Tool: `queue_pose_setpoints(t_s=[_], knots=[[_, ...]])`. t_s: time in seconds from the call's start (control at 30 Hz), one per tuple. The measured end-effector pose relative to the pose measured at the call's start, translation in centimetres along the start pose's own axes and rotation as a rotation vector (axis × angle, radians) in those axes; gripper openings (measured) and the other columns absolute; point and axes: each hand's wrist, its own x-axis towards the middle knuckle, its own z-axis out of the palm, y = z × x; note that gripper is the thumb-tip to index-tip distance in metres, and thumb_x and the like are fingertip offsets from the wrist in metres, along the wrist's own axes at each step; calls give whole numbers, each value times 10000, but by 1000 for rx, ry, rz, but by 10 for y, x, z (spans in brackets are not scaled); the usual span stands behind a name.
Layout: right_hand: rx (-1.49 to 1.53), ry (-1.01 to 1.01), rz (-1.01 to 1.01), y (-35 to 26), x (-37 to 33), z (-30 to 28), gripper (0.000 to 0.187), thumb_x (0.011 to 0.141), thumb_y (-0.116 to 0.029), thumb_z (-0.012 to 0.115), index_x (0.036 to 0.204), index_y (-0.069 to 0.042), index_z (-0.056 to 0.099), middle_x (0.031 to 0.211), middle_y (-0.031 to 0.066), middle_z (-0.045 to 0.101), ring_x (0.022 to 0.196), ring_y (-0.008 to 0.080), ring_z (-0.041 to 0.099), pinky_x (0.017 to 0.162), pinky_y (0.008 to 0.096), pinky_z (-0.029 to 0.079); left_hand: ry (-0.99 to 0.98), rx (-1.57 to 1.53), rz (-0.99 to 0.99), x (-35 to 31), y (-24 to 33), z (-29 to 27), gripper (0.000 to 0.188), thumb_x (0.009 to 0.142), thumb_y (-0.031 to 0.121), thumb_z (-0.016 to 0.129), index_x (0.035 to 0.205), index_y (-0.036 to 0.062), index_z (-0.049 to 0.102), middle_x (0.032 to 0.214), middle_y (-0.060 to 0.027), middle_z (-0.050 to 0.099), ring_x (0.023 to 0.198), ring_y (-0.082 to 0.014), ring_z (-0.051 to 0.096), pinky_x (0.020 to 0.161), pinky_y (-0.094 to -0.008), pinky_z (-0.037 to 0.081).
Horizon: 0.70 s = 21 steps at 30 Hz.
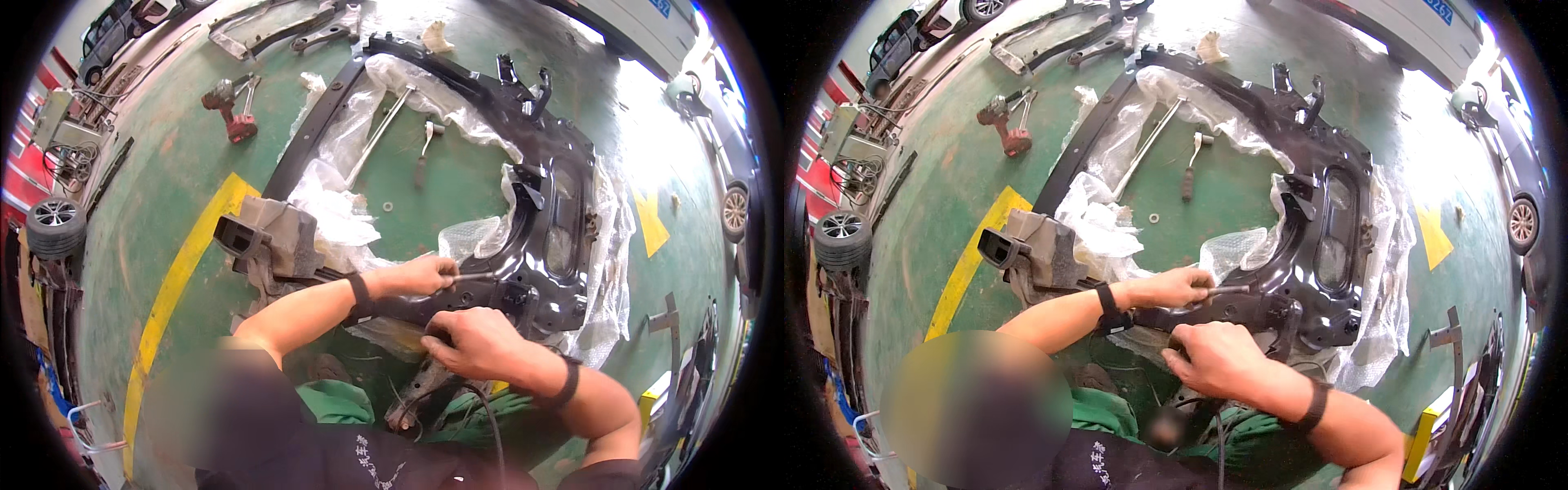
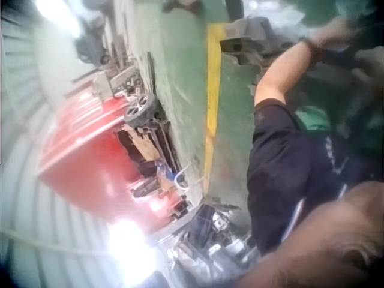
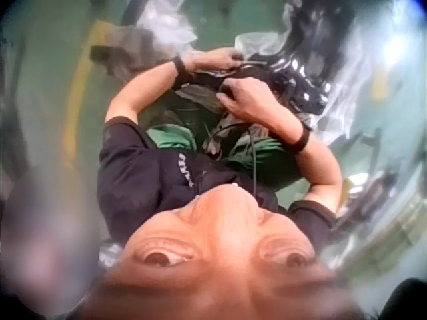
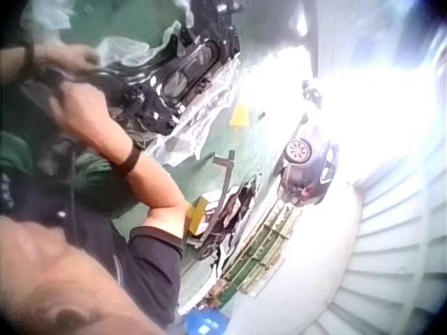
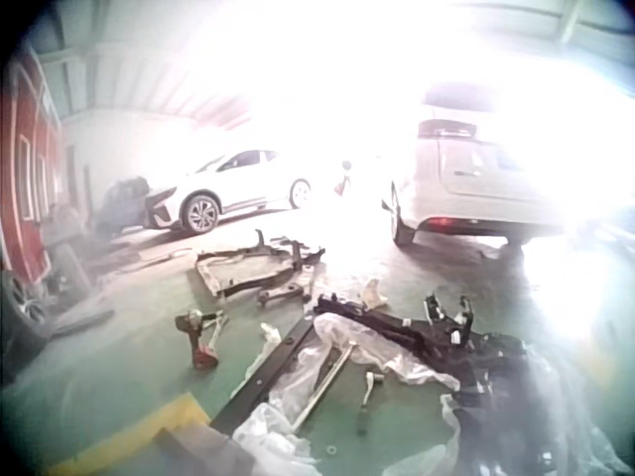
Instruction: The person assembles various metal automotive components on the floor of a garage by hand, using a hammer to tap parts together and a screwdriver to align or fasten components.
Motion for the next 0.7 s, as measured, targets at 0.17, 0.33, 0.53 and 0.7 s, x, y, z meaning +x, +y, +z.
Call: queue_pose_setpoints(t_s=[0.17,0.33,0.53,0.7], knots=[[122,100,3,11,23,-7,275,918,-294,638,977,-33,699,799,219,688,780,423,683,722,493,546,40,128,17,-12,-80,17,291,951,168,581,1193,20,646,1101,-154,701,1054,-269,642,936,-403,504],[301,-70,274,27,32,41,245,918,-245,658,962,-8,699,794,240,676,772,430,675,700,463,541,183,370,-63,-39,-136,9,308,940,153,579,1209,14,639,1141,-237,677,1101,-396,633,950,-443,501],[111,-537,364,94,10,144,399,921,-362,627,1015,23,671,870,287,685,863,476,662,787,519,538,408,474,-153,-37,-149,7,136,864,69,564,973,9,619,868,-264,678,872,-464,649,784,-539,503],[166,-444,738,132,13,195,537,918,-423,623,1096,83,609,1023,354,668,998,496,647,888,537,523,477,429,-57,-25,-153,13,150,833,45,563,966,18,626,829,-268,670,829,-442,668,749,-525,522]])
